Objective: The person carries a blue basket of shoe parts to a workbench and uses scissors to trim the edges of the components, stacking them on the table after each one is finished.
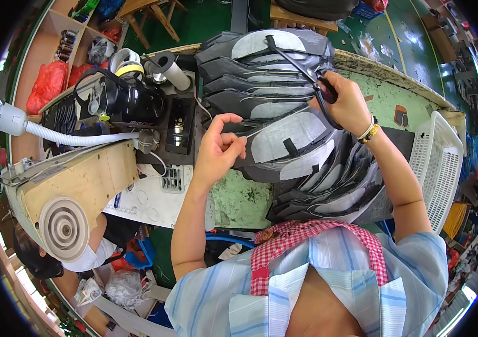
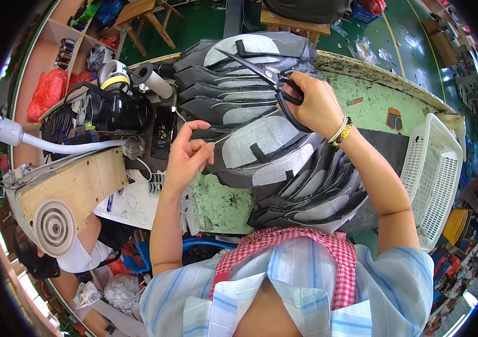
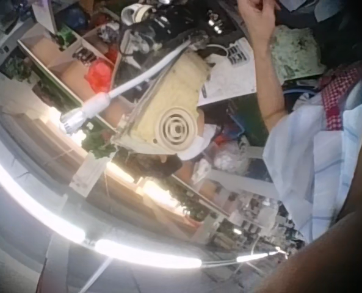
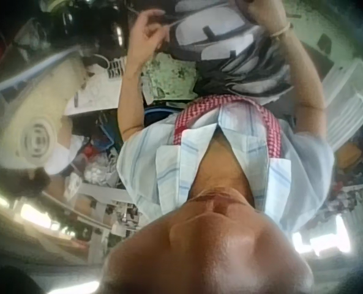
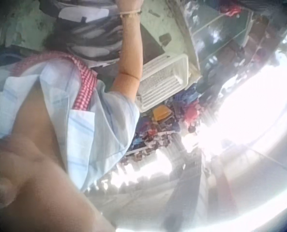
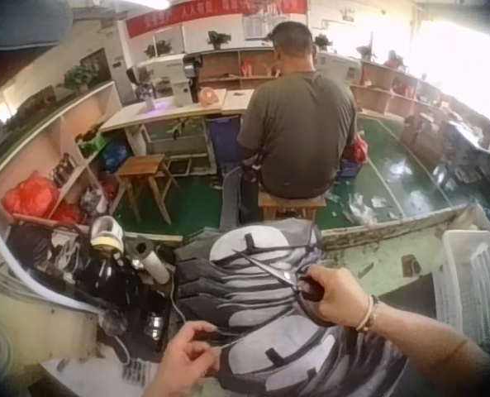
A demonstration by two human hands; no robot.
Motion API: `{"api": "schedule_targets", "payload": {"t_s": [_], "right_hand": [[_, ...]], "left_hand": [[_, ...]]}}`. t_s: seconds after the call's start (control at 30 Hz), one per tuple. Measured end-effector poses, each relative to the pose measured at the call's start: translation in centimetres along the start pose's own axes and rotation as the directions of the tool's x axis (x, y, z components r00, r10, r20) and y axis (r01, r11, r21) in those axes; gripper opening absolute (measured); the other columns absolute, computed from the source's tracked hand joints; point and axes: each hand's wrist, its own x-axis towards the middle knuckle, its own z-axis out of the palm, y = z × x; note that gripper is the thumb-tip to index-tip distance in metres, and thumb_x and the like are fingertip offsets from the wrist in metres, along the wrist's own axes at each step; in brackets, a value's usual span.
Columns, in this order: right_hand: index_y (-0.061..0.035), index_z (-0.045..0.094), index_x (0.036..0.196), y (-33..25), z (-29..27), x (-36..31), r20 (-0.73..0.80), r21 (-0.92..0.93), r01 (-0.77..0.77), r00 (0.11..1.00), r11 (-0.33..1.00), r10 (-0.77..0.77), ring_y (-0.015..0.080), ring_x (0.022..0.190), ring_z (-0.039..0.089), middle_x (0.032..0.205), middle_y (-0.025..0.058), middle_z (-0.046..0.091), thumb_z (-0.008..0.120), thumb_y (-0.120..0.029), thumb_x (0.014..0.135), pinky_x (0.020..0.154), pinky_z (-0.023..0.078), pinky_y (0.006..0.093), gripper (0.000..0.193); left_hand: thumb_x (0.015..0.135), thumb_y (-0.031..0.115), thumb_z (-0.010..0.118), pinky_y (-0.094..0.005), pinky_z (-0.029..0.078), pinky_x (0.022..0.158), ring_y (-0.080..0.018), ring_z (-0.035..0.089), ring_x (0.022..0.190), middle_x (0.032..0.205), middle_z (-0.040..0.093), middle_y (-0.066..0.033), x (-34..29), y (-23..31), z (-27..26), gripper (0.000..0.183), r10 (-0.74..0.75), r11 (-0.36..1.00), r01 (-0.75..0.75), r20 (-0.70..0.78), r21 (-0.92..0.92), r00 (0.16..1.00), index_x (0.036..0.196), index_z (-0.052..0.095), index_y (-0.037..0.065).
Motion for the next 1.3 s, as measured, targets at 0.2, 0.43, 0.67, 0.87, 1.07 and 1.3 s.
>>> {"api": "schedule_targets", "payload": {"t_s": [0.2, 0.43, 0.67, 0.87, 1.07, 1.3], "right_hand": [[-0.0027, 0.054, 0.084, 0.0, 0.3, -0.4, -0.149, -0.3, 0.166, 0.964, 0.939, -0.218, 0.0337, 0.069, 0.061, 0.071, 0.0142, 0.062, 0.073, -0.017, 0.07, 0.063, 0.048, 0.0393, 0.028], [0.0015, 0.056, 0.098, -3.4, -0.5, -8.5, 0.921, 0.389, -0.834, 0.365, 0.392, -0.137, 0.0187, 0.062, 0.059, 0.075, 0.0061, 0.056, 0.033, -0.072, 0.086, 0.063, 0.049, 0.0299, 0.079], [-0.0074, 0.051, 0.074, -5.2, 7.6, -8.5, 0.922, 0.309, -0.905, 0.36, 0.291, 0.141, 0.0089, 0.043, 0.045, 0.052, -0.0022, 0.042, 0.047, -0.078, 0.076, 0.039, 0.039, 0.0236, 0.071], [-0.0068, 0.056, 0.073, -5.2, 1.2, -7.4, 0.819, 0.461, -0.618, 0.572, 0.637, -0.038, 0.0059, 0.045, 0.046, 0.056, -0.0012, 0.05, 0.069, -0.044, 0.082, 0.039, 0.035, 0.0216, 0.041], [-0.006, 0.048, 0.097, 0.8, 0.0, 7.4, -0.126, -0.149, 0.243, 0.957, 0.959, -0.262, 0.0387, 0.069, 0.058, 0.073, 0.0174, 0.059, 0.078, -0.025, 0.066, 0.062, 0.044, 0.0432, 0.047], [-0.008, 0.05, 0.091, -0.6, 0.4, 14.7, -0.146, -0.24, 0.481, 0.841, 0.843, -0.521, 0.0289, 0.074, 0.065, 0.076, 0.0076, 0.066, 0.072, -0.012, 0.068, 0.063, 0.049, 0.0389, 0.032]], "left_hand": [[0.082, 0.009, 0.065, -0.022, 0.036, 0.047, -0.0068, 0.052, 0.048, 0.055, 0.056, -0.0019, 1.8, -2.2, 0.5, 0.029, -0.02, 0.955, 0.06, -0.139, 0.29, 0.99, 0.104, 0.045, 0.006], [0.077, 0.021, 0.072, -0.027, 0.039, 0.053, -0.0113, 0.055, 0.057, 0.066, 0.064, -0.0052, 0.0, -0.7, -3.2, 0.037, 0.156, 0.747, -0.048, -0.105, 0.663, 0.982, 0.099, 0.047, 0.005], [0.082, 0.01, 0.063, -0.0249, 0.037, 0.053, -0.0091, 0.055, 0.06, 0.068, 0.063, -0.0036, -0.7, 1.0, -3.6, 0.025, 0.163, 0.737, -0.153, 0.047, 0.658, 0.986, 0.101, 0.046, 0.006], [0.082, 0.002, 0.062, -0.024, 0.046, 0.06, -0.0112, 0.063, 0.065, 0.069, 0.063, -0.0044, -4.0, 1.9, 0.7, 0.021, 0.166, 0.943, -0.18, 0.074, 0.282, 0.983, 0.098, 0.049, 0.007], [0.085, 0.007, 0.06, -0.0374, 0.049, 0.056, -0.0311, 0.065, 0.064, 0.072, 0.065, -0.0115, -1.2, 4.7, 7.4, 0.013, 0.463, 0.65, -0.505, 0.231, 0.568, 0.856, 0.094, 0.051, 0.008], [0.086, 0.01, 0.063, -0.03, 0.048, 0.055, -0.0263, 0.068, 0.068, 0.076, 0.068, -0.0128, 8.6, 1.9, 4.0, 0.011, 0.684, 0.516, -0.33, -0.149, 0.79, 0.715, 0.091, 0.055, 0.005]]}}
